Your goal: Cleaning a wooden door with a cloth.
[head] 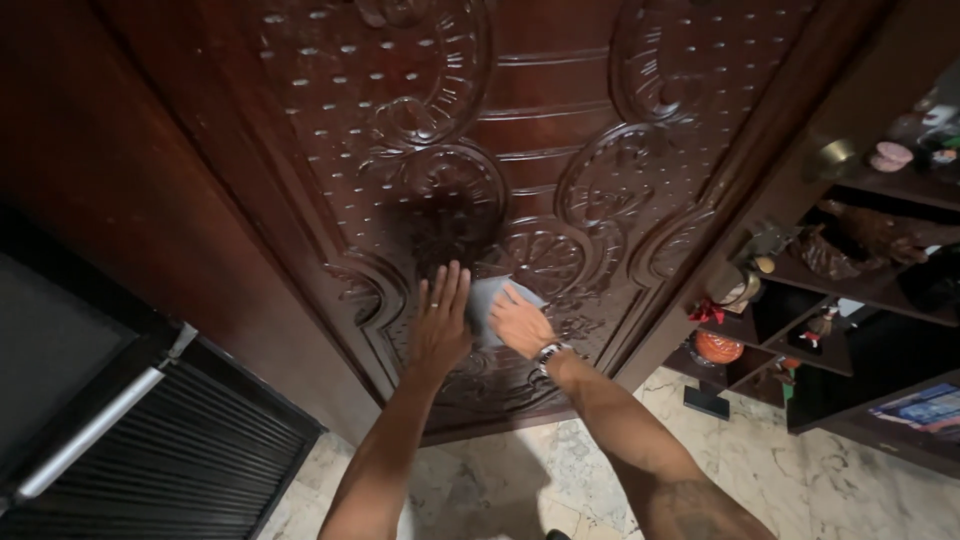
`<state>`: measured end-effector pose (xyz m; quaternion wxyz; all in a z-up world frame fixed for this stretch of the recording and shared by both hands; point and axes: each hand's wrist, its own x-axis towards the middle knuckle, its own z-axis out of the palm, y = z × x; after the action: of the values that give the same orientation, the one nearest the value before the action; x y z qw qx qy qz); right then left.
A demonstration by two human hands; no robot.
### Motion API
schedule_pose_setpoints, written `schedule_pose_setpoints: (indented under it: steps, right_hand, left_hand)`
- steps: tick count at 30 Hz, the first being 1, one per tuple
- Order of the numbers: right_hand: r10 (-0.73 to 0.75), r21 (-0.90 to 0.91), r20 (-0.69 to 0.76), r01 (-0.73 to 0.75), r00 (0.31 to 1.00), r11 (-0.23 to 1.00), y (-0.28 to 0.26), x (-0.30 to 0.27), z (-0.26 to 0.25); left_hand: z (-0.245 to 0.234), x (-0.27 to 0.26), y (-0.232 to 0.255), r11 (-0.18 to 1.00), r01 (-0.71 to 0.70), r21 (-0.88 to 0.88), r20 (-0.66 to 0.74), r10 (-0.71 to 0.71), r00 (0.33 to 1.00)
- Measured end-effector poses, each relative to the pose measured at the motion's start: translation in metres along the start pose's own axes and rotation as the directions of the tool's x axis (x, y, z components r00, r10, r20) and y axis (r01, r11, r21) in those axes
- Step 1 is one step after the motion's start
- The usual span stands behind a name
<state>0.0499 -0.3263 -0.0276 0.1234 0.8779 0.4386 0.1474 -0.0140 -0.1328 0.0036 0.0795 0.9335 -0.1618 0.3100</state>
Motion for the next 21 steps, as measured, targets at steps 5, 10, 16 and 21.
schedule_pose_setpoints:
  steps: [5,10,16,21]
  right_hand:
    - [0.094,0.073,-0.234,-0.079,0.968,0.994,0.05,-0.038,-0.034]
    - [0.215,0.327,-0.475,-0.055,0.853,0.944,0.053,-0.016,-0.092]
    - [0.332,0.279,-0.33,-0.244,0.884,0.929,0.006,0.045,-0.08]
    - [0.164,0.182,-0.467,-0.087,0.869,0.979,-0.008,0.02,-0.015]
  left_hand:
    - [-0.016,-0.001,-0.021,0.991,-0.065,-0.113,-0.114,0.052,0.992]
    - [0.005,0.004,-0.042,0.989,-0.028,-0.144,0.026,0.032,0.999]
    - [-0.021,0.025,-0.03,0.997,-0.07,0.044,-0.129,0.076,0.989]
    - [0.001,0.005,-0.018,0.997,0.045,-0.059,-0.089,-0.05,0.995]
